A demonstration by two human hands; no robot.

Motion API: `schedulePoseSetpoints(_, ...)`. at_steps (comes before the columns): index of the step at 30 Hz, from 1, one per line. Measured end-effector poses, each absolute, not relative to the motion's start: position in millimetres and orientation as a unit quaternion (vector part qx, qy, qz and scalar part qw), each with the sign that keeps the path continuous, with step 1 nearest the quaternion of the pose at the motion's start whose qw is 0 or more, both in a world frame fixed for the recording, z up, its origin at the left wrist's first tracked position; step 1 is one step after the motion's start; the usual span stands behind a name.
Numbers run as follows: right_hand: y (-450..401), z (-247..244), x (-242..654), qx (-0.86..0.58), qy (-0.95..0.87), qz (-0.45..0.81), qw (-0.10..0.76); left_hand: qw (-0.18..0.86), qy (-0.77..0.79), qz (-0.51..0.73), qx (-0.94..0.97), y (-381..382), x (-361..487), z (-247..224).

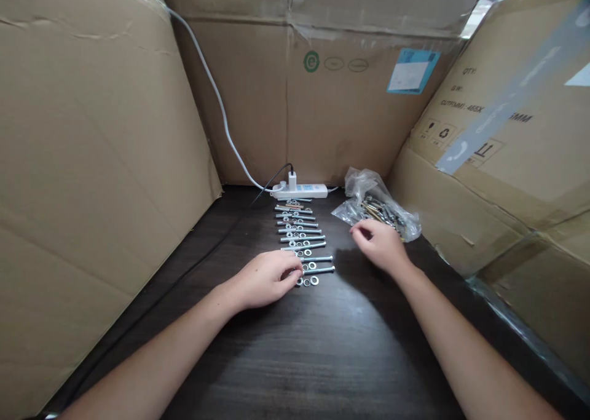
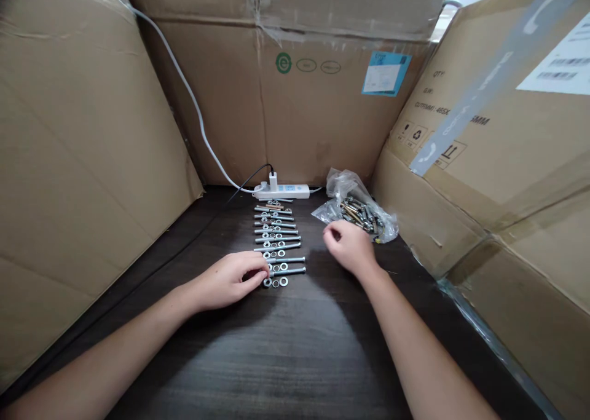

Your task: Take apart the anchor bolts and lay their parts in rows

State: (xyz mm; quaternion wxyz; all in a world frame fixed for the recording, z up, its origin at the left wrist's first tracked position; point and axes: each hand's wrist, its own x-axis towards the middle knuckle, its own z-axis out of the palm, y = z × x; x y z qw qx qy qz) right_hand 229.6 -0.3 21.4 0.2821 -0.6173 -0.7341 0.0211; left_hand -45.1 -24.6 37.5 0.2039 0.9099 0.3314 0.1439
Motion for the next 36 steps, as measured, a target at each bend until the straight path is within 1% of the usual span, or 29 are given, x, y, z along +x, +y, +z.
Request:
schedulePoseSetpoints(4,19,4,283,-0.766,-0.574,-0.032,0.288,0.222,0.341,0.154,0.900,-23,-46,34)
schedulePoseSetpoints(8,25,-12,314,-0.812,-0.502,-0.056,0.291,0.223,0.340,0.159,0.900,-23,-48,33)
schedulePoseSetpoints(12,29,-23,324,-0.817,-0.506,-0.043,0.272,0.219,0.340,0.161,0.900,-23,-48,35)
schedulePoseSetpoints(16,32,-27,324,-0.806,-0.521,-0.053,0.278,0.222,0.343,0.159,0.899,-24,-47,36)
schedulePoseSetpoints(21,32,-27,324,-0.791,-0.536,-0.052,0.291,0.228,0.346,0.159,0.896,-24,-46,36)
schedulePoseSetpoints(36,30,-20,316,-0.784,-0.554,-0.034,0.279,0.231,0.346,0.151,0.897,-25,-45,37)
